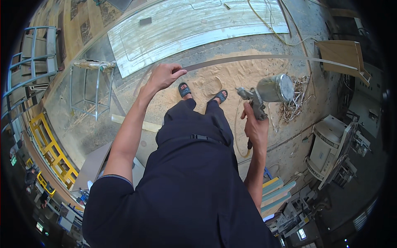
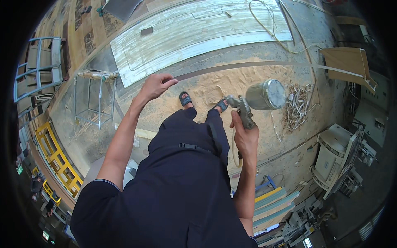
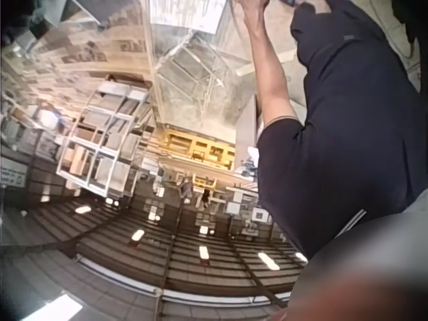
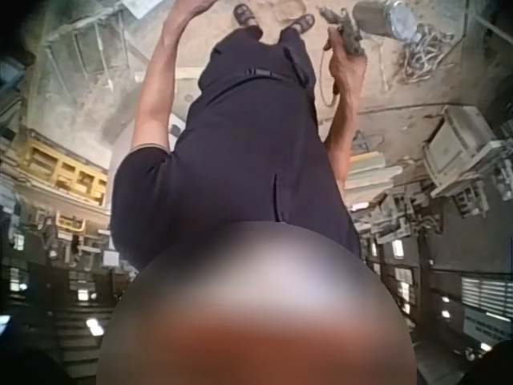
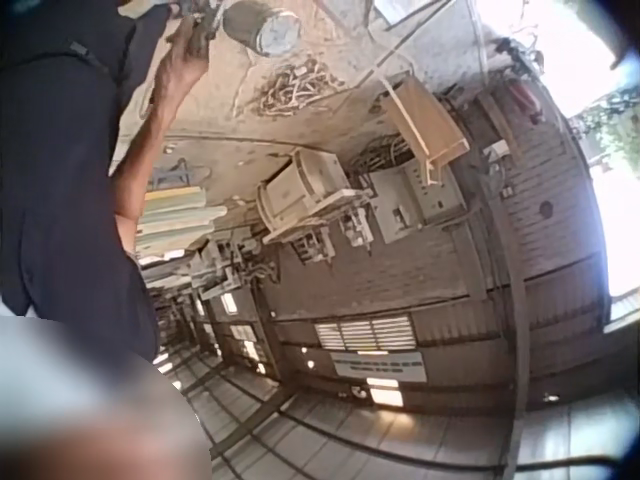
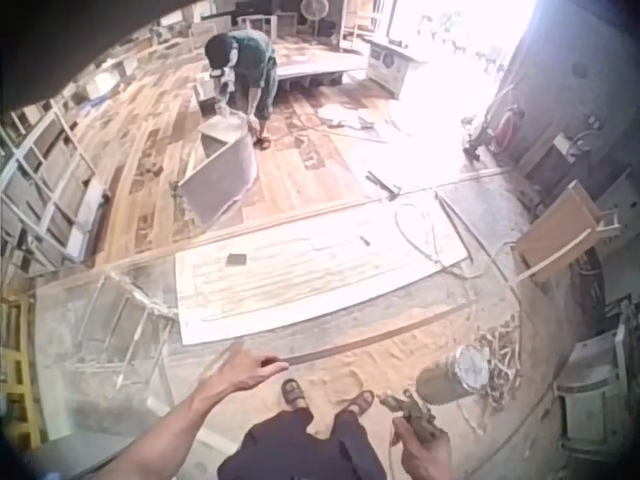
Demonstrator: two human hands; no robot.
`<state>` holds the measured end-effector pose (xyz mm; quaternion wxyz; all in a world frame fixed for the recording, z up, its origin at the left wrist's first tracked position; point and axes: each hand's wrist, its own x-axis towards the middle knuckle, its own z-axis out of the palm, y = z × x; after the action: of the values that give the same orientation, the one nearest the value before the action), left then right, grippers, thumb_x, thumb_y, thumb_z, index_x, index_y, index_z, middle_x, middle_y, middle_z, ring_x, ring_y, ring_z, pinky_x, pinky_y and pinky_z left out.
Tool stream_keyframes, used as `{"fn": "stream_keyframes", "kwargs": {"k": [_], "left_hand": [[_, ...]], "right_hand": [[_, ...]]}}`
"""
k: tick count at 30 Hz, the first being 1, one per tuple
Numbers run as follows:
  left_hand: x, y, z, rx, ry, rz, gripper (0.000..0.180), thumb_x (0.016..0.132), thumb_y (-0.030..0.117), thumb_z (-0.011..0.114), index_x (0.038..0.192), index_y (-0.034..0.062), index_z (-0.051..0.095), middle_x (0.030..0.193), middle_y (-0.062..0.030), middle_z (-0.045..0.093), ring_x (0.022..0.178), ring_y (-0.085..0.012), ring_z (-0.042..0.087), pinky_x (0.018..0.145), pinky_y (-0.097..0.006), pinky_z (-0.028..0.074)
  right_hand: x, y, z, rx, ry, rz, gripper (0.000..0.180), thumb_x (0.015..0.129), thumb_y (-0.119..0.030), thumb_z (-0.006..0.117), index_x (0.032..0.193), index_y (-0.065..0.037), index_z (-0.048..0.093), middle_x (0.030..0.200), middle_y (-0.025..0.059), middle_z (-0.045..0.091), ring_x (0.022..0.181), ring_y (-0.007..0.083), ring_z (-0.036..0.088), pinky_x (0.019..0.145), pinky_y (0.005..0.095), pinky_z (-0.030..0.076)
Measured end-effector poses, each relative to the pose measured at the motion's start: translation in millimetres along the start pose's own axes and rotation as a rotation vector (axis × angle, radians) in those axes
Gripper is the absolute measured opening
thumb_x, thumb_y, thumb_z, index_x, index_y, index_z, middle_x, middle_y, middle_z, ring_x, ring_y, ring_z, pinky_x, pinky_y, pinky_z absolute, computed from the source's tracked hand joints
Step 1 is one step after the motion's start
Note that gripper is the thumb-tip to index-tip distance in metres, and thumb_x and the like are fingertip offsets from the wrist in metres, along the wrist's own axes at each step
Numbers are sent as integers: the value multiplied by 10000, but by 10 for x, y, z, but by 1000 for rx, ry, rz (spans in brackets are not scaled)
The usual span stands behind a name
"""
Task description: Applying a finish or adhesive to curved wooden strips using a spray gun.
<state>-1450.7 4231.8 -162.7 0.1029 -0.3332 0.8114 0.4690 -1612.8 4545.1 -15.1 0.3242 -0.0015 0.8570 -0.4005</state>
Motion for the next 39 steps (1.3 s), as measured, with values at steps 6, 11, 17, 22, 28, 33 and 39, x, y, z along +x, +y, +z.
{"fn": "stream_keyframes", "kwargs": {"k": [6,11,17,22,28,33,39], "left_hand": [[-17,-328,5,-64,12,107,348,1011,365,761,1203,75,785,899,-112,762,795,-211,672,760,-370,537],[-215,-523,-177,18,-42,18,353,992,349,782,1192,58,787,938,-107,786,835,-218,704,789,-374,552],[-582,-617,-474,23,11,-142,366,956,365,833,1117,38,810,927,-98,788,816,-199,699,770,-364,551],[-787,-711,-557,16,47,-179,374,951,374,844,1108,35,816,893,-87,778,790,-172,678,753,-350,542],[-863,-746,-496,31,78,-163,370,952,379,842,1108,43,824,873,-84,771,762,-180,662,734,-358,531],[-862,-711,-424,48,56,-175,367,953,392,831,1108,60,833,864,-96,767,753,-200,661,726,-368,524],[-866,-765,-296,93,63,-123,378,951,403,825,1121,66,834,862,-110,766,756,-222,670,731,-376,527]], "right_hand": [[-98,-71,324,53,-150,-87,384,1078,-343,739,837,-46,703,712,-63,536,645,38,428,574,269,336],[-76,-84,368,-46,-159,-18,370,1081,-323,739,849,-36,713,745,-55,568,680,45,456,607,266,361],[-66,137,527,-14,-233,-86,387,1077,-333,744,831,-38,700,724,-52,545,664,50,447,604,274,361],[-129,25,557,-95,-241,-29,385,1078,-337,741,831,-44,702,712,-59,556,658,52,461,591,286,369],[-221,0,680,-15,-379,-58,384,1066,-356,757,845,-45,715,714,-67,549,659,52,439,596,278,353],[-269,63,641,-100,-189,-134,342,1068,-321,752,876,-38,732,756,-51,587,723,70,495,662,277,407],[-353,125,593,0,-304,-103,304,1077,-275,737,908,-22,732,780,-37,626,770,71,551,721,278,452]]}}
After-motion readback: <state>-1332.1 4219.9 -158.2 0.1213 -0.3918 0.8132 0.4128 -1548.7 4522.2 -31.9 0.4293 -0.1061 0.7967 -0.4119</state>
